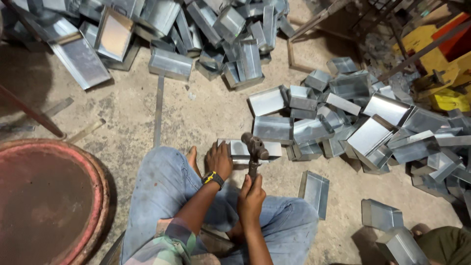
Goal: The person sits on the floor and uses a hammer to fold and secure the edges of small metal boxes, handling them one at a time and placing the completed items into a large pile.
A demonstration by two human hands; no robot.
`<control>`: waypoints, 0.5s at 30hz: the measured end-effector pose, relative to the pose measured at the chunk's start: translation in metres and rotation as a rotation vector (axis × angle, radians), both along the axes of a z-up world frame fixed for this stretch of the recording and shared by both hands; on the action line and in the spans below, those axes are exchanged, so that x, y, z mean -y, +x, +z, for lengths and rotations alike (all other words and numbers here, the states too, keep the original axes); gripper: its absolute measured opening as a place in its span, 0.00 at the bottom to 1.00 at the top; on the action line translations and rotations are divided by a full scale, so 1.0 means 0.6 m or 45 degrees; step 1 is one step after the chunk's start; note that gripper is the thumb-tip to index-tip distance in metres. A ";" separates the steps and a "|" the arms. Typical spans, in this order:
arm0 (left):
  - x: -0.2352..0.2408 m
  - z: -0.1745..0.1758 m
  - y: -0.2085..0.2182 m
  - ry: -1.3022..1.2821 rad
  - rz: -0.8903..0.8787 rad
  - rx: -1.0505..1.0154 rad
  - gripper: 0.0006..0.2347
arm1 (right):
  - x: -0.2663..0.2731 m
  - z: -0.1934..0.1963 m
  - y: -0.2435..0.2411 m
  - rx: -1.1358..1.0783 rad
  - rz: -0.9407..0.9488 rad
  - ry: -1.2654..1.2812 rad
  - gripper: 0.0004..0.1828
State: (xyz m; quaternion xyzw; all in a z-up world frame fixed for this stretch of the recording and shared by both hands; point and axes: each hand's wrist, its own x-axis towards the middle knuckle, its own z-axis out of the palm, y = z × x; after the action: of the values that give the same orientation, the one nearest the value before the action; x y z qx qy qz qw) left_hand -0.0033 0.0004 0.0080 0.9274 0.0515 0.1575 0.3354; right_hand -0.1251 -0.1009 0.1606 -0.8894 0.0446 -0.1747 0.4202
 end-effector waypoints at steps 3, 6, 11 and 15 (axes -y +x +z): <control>-0.019 0.028 0.004 -0.091 -0.058 0.038 0.20 | 0.006 0.000 0.012 -0.097 -0.116 -0.003 0.14; -0.031 0.086 0.020 -0.159 -0.007 0.219 0.18 | 0.051 0.040 0.012 -0.030 -0.121 0.241 0.15; -0.018 0.231 0.053 0.345 -0.124 0.391 0.10 | 0.115 0.181 -0.007 0.101 -0.070 0.541 0.19; -0.010 0.300 0.027 0.598 -0.187 0.251 0.08 | 0.128 0.239 -0.022 0.542 0.135 0.795 0.22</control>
State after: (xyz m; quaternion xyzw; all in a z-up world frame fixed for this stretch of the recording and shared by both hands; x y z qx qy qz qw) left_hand 0.0126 0.0063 0.1880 0.9613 -0.0867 0.2299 0.1248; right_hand -0.1382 -0.1777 0.3043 -0.6635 -0.0387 -0.3115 0.6792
